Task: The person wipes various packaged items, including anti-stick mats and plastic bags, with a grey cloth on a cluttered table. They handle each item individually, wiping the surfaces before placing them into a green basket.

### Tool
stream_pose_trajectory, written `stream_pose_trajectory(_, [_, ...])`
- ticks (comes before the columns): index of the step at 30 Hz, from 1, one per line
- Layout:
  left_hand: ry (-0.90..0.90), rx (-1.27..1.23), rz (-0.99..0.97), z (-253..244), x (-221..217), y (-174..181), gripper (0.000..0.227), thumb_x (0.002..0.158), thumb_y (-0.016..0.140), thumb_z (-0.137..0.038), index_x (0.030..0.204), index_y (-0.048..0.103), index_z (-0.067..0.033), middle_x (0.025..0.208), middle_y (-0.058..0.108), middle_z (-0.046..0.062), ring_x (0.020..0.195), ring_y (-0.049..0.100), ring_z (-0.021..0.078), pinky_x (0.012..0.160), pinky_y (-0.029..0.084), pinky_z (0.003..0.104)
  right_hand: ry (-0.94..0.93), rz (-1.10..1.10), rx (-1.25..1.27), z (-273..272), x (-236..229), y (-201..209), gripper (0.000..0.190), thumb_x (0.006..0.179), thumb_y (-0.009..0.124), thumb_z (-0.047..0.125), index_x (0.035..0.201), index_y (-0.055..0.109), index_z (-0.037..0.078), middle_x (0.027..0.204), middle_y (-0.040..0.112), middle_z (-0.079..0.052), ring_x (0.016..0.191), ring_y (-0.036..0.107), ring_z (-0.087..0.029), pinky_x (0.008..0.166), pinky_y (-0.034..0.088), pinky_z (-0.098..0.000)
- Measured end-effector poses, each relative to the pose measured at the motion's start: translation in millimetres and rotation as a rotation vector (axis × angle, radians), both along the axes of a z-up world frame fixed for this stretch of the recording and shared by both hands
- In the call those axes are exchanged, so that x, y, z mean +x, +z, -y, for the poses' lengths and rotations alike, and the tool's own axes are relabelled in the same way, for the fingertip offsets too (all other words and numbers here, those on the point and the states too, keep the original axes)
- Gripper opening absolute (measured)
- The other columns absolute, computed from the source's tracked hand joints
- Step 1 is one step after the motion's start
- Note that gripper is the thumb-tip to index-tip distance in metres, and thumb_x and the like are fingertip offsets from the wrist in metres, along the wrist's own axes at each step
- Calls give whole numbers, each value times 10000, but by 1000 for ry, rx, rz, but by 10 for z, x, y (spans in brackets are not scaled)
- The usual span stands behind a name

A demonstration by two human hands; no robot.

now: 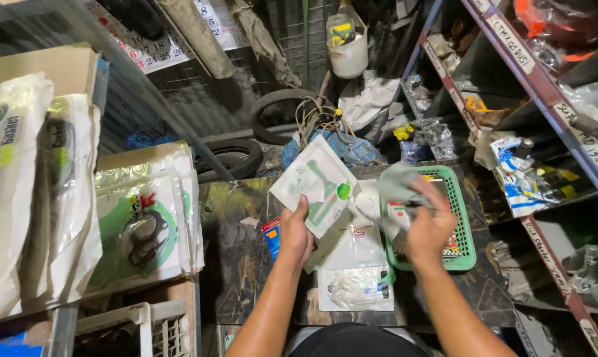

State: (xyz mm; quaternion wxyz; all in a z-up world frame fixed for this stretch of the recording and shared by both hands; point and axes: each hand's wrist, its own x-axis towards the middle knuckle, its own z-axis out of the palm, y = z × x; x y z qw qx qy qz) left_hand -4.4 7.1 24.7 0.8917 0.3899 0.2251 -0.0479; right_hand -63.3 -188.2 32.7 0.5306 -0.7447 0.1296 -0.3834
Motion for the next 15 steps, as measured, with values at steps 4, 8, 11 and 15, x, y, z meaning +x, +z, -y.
stream_pose_trajectory(4, [-129, -2, 26, 24, -31, -268, 311, 1011, 638, -202, 1172, 624, 63, 1037, 726, 241, 915, 735, 314, 833, 604, 521, 135, -66, -1, -106, 152, -167, 555, 787, 420, -134, 1253, 692, -9, 1400, 605, -243, 1411, 484, -370, 1237, 272, -501])
stream_pose_trajectory(8, [-409, 321, 164, -107, 32, -795, 347, 991, 642, -209, 1275, 601, -12, 1157, 712, 193, 1069, 688, 273, 970, 538, 498, 515, -247, -679, -440, 123, -253, 485, 910, 461, -73, 1392, 508, -54, 1439, 493, -261, 1405, 395, -373, 1236, 202, -498])
stream_pose_trajectory(11, [-558, 525, 253, -150, -29, -673, 356, 984, 641, -188, 1313, 613, -54, 1205, 709, 141, 1128, 637, 226, 1048, 477, 464, 683, -340, -174, -476, 204, 287, 489, 1030, 379, 174, 1500, 437, 54, 1549, 441, -190, 1491, 319, -338, 1267, 100, -508])
stream_pose_trajectory(15, [-577, 348, 332, -129, -136, -368, 309, 971, 643, -101, 1272, 652, -30, 1080, 741, 95, 978, 664, 160, 958, 543, 409, 569, -144, -297, -389, 328, 72, 484, 1014, 380, 50, 1459, 412, -135, 1501, 414, -382, 1458, 288, -502, 1239, 172, -567])
